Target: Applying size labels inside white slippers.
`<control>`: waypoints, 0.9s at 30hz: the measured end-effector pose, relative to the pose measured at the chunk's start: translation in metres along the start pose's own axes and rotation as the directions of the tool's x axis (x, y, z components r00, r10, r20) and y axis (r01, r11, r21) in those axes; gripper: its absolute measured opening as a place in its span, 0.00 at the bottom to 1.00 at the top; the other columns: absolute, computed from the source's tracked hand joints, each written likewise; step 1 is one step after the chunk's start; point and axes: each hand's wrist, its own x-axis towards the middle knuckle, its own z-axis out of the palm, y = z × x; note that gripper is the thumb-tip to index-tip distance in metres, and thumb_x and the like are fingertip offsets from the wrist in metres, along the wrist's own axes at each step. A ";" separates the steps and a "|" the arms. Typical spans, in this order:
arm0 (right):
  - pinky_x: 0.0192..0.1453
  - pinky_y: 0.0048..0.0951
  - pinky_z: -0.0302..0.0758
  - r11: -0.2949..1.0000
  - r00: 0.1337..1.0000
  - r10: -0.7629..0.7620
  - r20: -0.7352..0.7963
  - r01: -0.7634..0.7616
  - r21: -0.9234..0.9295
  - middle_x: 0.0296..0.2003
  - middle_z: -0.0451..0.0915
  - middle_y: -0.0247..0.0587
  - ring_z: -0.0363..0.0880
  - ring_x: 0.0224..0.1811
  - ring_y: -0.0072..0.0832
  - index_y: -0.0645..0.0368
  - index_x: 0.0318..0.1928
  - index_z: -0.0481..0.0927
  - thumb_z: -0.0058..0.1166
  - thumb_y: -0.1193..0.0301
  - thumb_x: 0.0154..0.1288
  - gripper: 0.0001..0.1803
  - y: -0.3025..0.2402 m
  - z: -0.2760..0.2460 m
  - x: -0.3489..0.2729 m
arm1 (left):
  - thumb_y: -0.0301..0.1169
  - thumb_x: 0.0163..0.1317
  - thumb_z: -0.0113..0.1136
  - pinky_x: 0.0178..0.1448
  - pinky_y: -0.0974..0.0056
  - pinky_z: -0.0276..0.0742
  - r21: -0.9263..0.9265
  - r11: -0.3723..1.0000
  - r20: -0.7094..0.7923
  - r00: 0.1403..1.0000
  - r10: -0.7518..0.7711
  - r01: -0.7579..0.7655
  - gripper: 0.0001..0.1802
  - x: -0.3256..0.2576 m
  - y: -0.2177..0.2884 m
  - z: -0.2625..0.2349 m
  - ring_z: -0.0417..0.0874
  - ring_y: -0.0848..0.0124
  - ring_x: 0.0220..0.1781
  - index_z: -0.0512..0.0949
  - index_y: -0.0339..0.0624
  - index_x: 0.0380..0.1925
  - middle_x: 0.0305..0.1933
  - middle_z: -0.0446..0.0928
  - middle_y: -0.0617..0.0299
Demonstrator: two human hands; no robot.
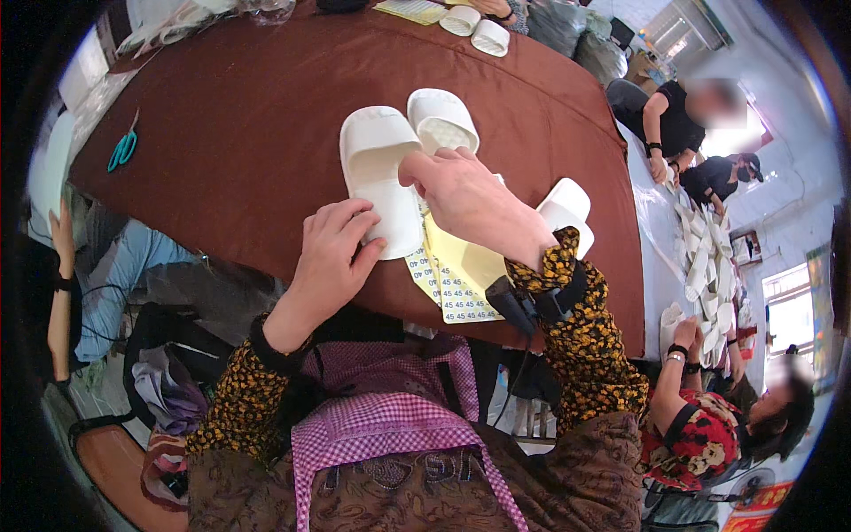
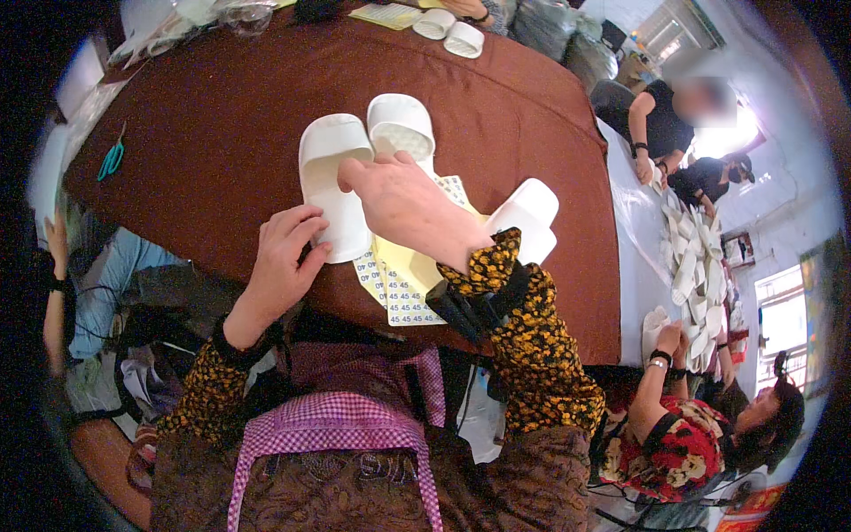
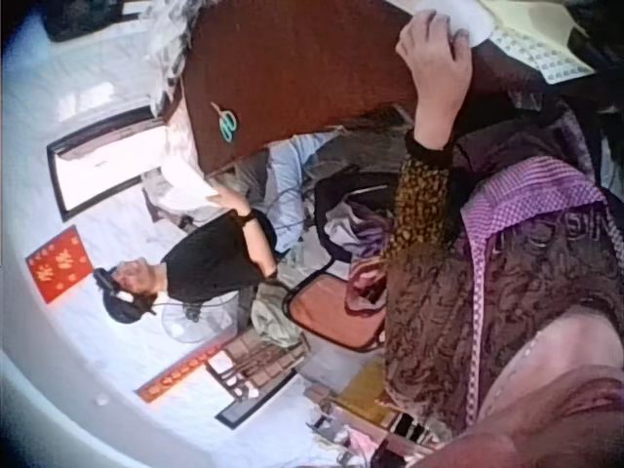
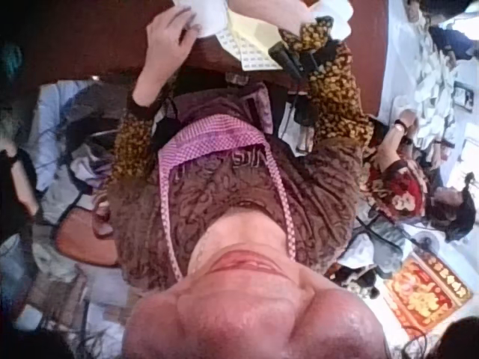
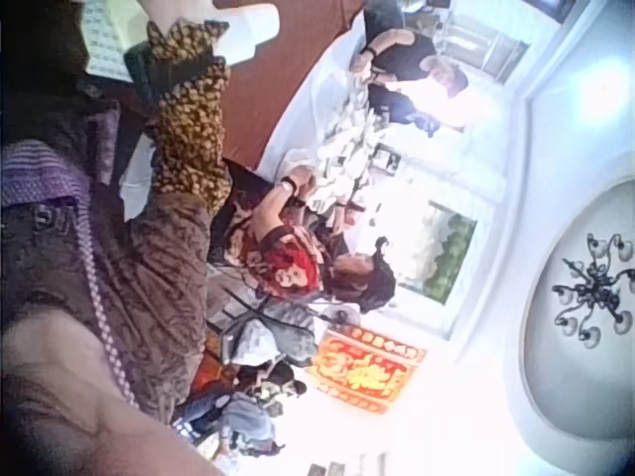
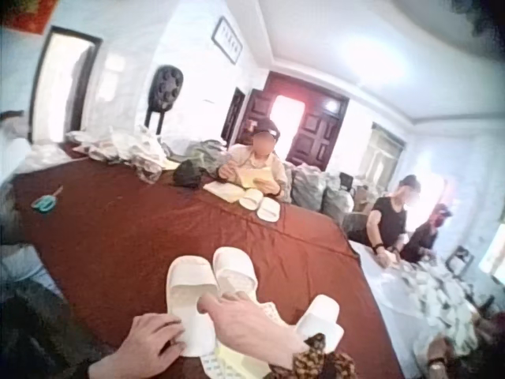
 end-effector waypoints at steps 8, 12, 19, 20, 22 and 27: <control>0.54 0.38 0.69 0.957 0.970 -0.197 0.142 0.222 -0.188 0.32 0.80 0.47 0.76 0.43 0.43 0.61 0.41 0.77 0.48 0.78 0.57 0.10 0.001 0.013 0.017 | 0.32 0.58 0.61 0.60 0.53 0.65 -0.037 0.999 -0.039 0.999 -0.012 0.011 0.16 -0.003 0.013 0.011 0.73 0.56 0.57 0.77 0.41 0.47 0.54 0.75 0.56; 0.53 0.35 0.68 0.928 0.958 -0.189 0.217 0.246 -0.280 0.30 0.79 0.41 0.75 0.41 0.37 0.58 0.38 0.77 0.50 0.78 0.56 0.08 -0.004 0.013 0.015 | 0.32 0.58 0.61 0.60 0.53 0.65 -0.050 0.999 -0.056 0.998 -0.014 0.011 0.17 -0.003 0.021 0.016 0.73 0.56 0.57 0.77 0.41 0.47 0.54 0.75 0.56; 0.52 0.35 0.69 0.940 0.957 -0.195 0.214 0.245 -0.239 0.29 0.78 0.42 0.77 0.40 0.40 0.58 0.39 0.75 0.51 0.77 0.56 0.09 0.000 0.002 0.000 | 0.31 0.57 0.62 0.58 0.53 0.65 -0.036 0.999 -0.117 0.993 0.008 -0.012 0.18 0.001 0.036 0.027 0.73 0.59 0.55 0.77 0.44 0.49 0.51 0.75 0.58; 0.51 0.37 0.70 0.946 0.961 -0.191 0.199 0.235 -0.224 0.30 0.78 0.44 0.77 0.41 0.41 0.59 0.40 0.74 0.50 0.77 0.57 0.09 0.003 0.000 -0.004 | 0.31 0.57 0.61 0.57 0.53 0.65 -0.028 1.000 -0.121 0.993 0.011 -0.015 0.19 0.001 0.040 0.030 0.73 0.59 0.55 0.77 0.45 0.50 0.51 0.74 0.59; 0.50 0.39 0.71 0.954 0.968 -0.179 0.178 0.215 -0.210 0.30 0.78 0.45 0.77 0.42 0.43 0.59 0.40 0.73 0.50 0.77 0.57 0.09 0.004 -0.001 -0.007 | 0.31 0.57 0.61 0.57 0.53 0.65 -0.020 0.999 -0.119 0.993 0.024 -0.026 0.20 0.003 0.042 0.030 0.73 0.60 0.55 0.77 0.46 0.51 0.51 0.74 0.59; 0.47 0.43 0.74 0.987 0.976 -0.085 0.203 0.110 -0.119 0.34 0.80 0.50 0.79 0.43 0.47 0.61 0.42 0.72 0.49 0.77 0.60 0.09 0.005 -0.007 -0.010 | 0.32 0.57 0.61 0.55 0.53 0.65 0.060 0.997 -0.073 0.996 0.044 -0.039 0.22 0.004 0.045 0.033 0.72 0.60 0.54 0.76 0.48 0.54 0.50 0.72 0.59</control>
